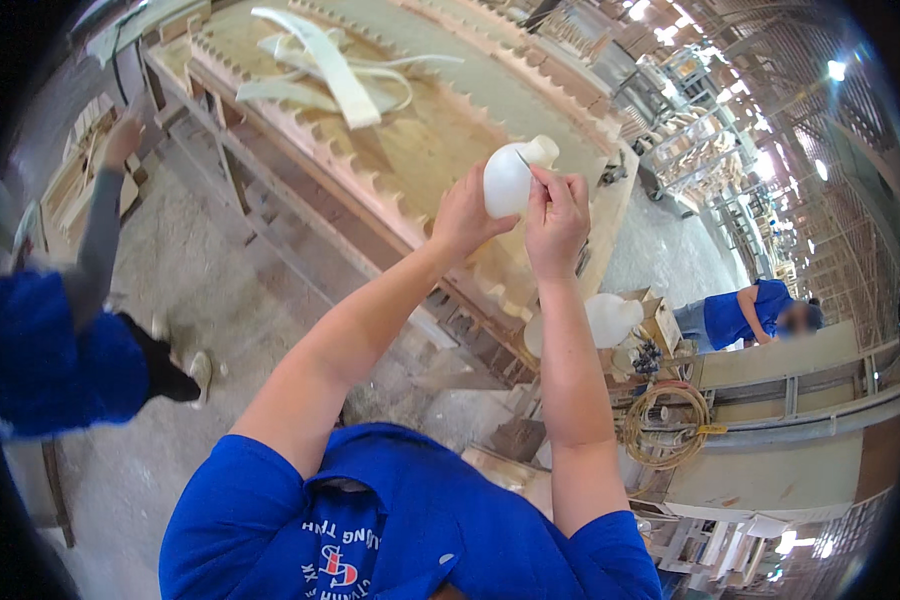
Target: The person picks up a purple cloth and wipes the exterior of a white plastic bottle. They then use a small metal tool to scrape the inside of the bottle's neck and mouth. The person repeats this scraping process on a second white bottle before placing both on a wooden workbench.
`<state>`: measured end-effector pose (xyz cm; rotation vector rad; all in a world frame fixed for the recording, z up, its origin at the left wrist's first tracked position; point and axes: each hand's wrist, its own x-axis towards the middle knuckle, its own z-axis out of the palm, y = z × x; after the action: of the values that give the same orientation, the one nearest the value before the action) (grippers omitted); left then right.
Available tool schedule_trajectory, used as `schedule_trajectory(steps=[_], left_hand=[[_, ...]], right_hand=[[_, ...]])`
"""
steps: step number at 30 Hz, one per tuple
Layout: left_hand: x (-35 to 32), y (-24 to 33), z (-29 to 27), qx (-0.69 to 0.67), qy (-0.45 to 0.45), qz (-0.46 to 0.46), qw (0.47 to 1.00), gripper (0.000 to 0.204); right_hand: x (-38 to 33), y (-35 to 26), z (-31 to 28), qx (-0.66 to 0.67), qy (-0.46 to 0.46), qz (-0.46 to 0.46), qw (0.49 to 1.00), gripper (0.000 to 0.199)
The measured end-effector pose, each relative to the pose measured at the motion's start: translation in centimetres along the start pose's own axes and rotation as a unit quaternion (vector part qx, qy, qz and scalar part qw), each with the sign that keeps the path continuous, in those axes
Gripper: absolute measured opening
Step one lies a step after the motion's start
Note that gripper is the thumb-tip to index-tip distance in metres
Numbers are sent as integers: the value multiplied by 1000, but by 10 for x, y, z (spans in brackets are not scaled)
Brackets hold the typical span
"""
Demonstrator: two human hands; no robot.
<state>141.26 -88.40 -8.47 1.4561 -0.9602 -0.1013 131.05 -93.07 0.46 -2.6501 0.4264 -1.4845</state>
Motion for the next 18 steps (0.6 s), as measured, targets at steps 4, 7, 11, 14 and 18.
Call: schedule_trajectory(steps=[4,7,11,14,18], left_hand=[[-12,-3,-8,92,26,-4,995,79],[-16,3,-6,132,36,0,991,76],[-16,4,-4,159,56,0,986,75],[-15,1,-6,176,54,-11,983,74],[-23,6,0,168,52,-9,984,72]], right_hand=[[-10,-14,0,-58,-51,-84,994,14],[-4,-9,-3,-46,-40,-70,996,15],[-3,-9,-2,-56,-15,-75,996,14],[-15,-11,-3,-69,-78,-82,991,15],[4,-7,-15,-91,-29,-68,993,17]])
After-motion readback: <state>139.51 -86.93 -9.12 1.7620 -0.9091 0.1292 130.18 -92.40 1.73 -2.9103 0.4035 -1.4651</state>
